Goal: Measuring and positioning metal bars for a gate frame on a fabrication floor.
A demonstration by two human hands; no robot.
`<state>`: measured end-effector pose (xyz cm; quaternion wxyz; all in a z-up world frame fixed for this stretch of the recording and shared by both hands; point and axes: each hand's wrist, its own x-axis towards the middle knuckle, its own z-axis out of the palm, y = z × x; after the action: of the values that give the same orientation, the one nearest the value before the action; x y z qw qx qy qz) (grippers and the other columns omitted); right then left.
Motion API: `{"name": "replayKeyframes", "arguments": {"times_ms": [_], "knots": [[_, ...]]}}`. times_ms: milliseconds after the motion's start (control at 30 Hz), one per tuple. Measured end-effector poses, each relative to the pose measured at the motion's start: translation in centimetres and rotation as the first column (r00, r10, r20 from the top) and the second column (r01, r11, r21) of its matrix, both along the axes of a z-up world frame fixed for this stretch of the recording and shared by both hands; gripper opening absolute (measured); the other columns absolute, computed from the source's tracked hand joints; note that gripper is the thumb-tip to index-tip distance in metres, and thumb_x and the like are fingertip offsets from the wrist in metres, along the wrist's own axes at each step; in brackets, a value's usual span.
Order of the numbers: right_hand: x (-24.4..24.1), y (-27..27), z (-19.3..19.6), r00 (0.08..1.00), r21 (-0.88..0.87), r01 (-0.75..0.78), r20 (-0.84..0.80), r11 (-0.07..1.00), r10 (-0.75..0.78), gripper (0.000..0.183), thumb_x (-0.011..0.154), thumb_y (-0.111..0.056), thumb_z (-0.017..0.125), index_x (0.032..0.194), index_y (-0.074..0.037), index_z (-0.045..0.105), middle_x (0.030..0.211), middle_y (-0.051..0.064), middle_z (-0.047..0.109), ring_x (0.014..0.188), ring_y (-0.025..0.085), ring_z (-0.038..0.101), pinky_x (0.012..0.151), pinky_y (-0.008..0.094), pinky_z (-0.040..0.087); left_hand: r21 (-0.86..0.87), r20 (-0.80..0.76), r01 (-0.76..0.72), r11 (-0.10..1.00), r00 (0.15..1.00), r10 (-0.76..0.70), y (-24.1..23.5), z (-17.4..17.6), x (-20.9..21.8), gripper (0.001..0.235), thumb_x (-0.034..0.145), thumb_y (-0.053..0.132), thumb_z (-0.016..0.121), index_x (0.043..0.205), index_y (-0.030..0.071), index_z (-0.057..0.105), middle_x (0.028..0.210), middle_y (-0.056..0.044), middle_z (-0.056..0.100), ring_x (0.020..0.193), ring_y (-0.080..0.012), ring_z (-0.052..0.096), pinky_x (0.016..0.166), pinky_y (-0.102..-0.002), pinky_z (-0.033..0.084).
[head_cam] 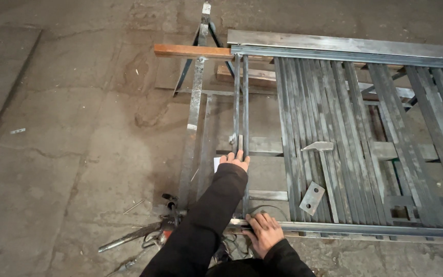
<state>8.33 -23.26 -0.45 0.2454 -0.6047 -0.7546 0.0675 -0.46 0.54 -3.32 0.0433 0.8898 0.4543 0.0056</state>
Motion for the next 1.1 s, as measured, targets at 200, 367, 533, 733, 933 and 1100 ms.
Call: {"name": "replayKeyframes", "arguments": {"times_ms": [200, 367, 533, 733, 933, 1100], "knots": [[-0.3, 0.0, 0.6, 1.0, 0.018, 0.01, 0.003, 1.0, -0.01, 0.048, 0.082, -0.035, 0.075, 0.121, -0.009, 0.066, 0.099, 0.008, 0.063, 0.096, 0.03, 0.059, 0.076, 0.043, 0.048, -0.148, 0.038, -0.152, 0.977, 0.987, 0.159, 1.5, -1.9, 1.0, 0.042, 0.102, 0.041, 0.049, 0.137, 0.017, 0.057, 0.117, -0.009, 0.068, 0.117, -0.0279, 0.055, 0.096, -0.045, 0.04], [-0.3, -0.1, 0.7, 1.0, 0.055, 0.002, 0.023, 0.998, -0.004, 0.047, 0.083, -0.032, 0.073, 0.123, -0.007, 0.065, 0.1, 0.007, 0.063, 0.096, 0.03, 0.059, 0.078, 0.042, 0.049, -0.108, -0.013, -0.091, 0.99, 0.996, 0.09, 1.5, -2.3, 0.8, 0.041, 0.104, 0.041, 0.048, 0.136, 0.016, 0.056, 0.112, -0.007, 0.07, 0.114, -0.0273, 0.056, 0.09, -0.046, 0.043], [-0.5, -0.4, 0.1, 1.0, -0.015, 0.018, 0.011, 1.0, -0.018, 0.048, 0.084, -0.034, 0.073, 0.122, -0.007, 0.065, 0.099, 0.008, 0.063, 0.093, 0.029, 0.06, 0.078, 0.042, 0.049, 0.047, -0.086, 0.031, 0.998, 0.996, -0.027, 1.2, -1.8, 0.1, 0.045, 0.094, 0.021, 0.049, 0.139, 0.025, 0.052, 0.141, -0.007, 0.056, 0.114, -0.0286, 0.056, 0.087, -0.049, 0.044], [-0.7, -0.3, 2.0, 0.999, -0.025, 0.018, 0.027, 1.0, -0.017, 0.047, 0.086, -0.033, 0.071, 0.124, -0.006, 0.064, 0.099, 0.008, 0.063, 0.09, 0.029, 0.061, 0.079, 0.042, 0.049, 0.058, -0.08, 0.039, 0.998, 0.996, -0.034, 1.3, -2.5, -0.2, 0.047, 0.097, 0.018, 0.048, 0.144, 0.021, 0.05, 0.146, -0.006, 0.053, 0.118, -0.0283, 0.056, 0.092, -0.049, 0.043], [2.3, 0.1, 3.7, 0.998, 0.059, 0.036, 0.053, 0.998, -0.039, 0.054, 0.073, -0.053, 0.079, 0.098, -0.008, 0.067, 0.099, 0.012, 0.066, 0.094, 0.038, 0.064, 0.076, 0.048, 0.054, -0.047, -0.117, 0.009, 0.999, 0.993, -0.015, -0.6, 3.8, -0.2, 0.05, 0.095, 0.017, 0.05, 0.145, 0.019, 0.049, 0.147, -0.007, 0.05, 0.118, -0.0296, 0.055, 0.093, -0.048, 0.043], [13.4, 2.3, 5.8, 0.703, -0.09, 0.71, 0.138, 0.698, -0.697, 0.046, 0.089, -0.053, 0.066, 0.109, -0.012, 0.066, 0.105, 0.013, 0.068, 0.089, 0.038, 0.07, 0.073, 0.052, 0.057, 0.012, -0.108, -0.002, 1.0, 0.994, 0.003, 0.2, -0.9, -0.3, 0.047, 0.095, 0.018, 0.052, 0.142, 0.019, 0.051, 0.143, -0.006, 0.053, 0.119, -0.0287, 0.054, 0.094, -0.049, 0.043]]}}
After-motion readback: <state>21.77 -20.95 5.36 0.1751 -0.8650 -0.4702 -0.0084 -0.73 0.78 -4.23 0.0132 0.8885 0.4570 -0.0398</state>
